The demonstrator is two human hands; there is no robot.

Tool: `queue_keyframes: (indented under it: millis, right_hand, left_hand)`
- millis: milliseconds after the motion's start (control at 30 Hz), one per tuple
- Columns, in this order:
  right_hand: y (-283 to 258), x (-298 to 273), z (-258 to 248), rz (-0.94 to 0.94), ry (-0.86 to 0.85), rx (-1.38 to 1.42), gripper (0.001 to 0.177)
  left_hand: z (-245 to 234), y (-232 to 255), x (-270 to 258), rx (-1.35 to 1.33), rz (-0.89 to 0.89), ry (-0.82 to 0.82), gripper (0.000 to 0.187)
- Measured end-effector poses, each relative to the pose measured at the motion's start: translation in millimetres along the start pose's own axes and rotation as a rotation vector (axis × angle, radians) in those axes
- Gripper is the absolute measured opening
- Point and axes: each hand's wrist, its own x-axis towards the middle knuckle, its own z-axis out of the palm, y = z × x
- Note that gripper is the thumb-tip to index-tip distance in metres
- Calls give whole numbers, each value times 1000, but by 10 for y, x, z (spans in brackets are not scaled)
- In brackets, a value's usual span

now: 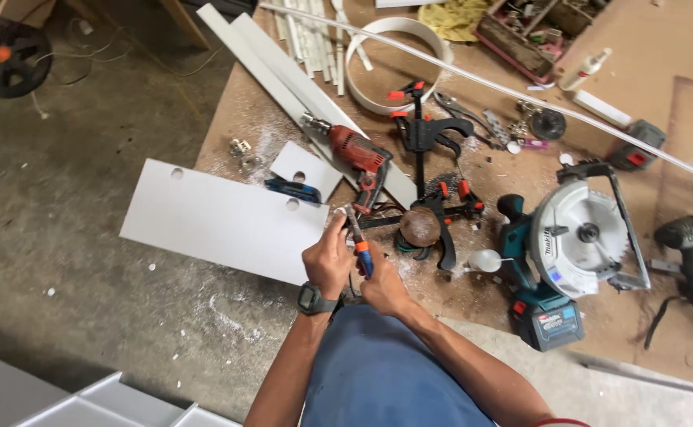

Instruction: Installing and adjusting metal cabinet hinges onto white furniture panels using pliers and other workshop tools.

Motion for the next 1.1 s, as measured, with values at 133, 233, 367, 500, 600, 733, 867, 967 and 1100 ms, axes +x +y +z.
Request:
queue_keyframes:
  millis: [133,233,367,500,600,733,867,967,1100]
  right_hand:
    - [85,41,95,-7,49,-39,51]
    - [138,47,79,-8,44,8,43]
    - [43,20,-57,-55,-4,107,31]
    - [198,26,-87,-117,-160,275,32]
    - [20,-64,-248,-76,-358,479,38]
    - [220,-23,-207,-79,-454,621,54]
    - [-46,-82,-332,-190,-383,614,56]
    - [-232,-121,-445,-35,-285,221,65]
    - [35,-24,-347,41,-280,385,43]
  left_hand:
    - [-29,48,35,3,0,50,39]
    - [-19,19,32,-10,-54,-7,36]
    - [-57,74,135,-104,-44,39,27]
    - [-62,1,85,-395,-268,-21,17]
    - [-65,-236,13,-797,-581,-104,18]
    - [-185,-308,47,-1034,-678,-127,22]
    - [-209,-246,56,-1045,-702,-111,21]
    - [-184,-263,22,-940,-689,-156,22]
    - [-204,-187,94,-890,-673,-182,20]
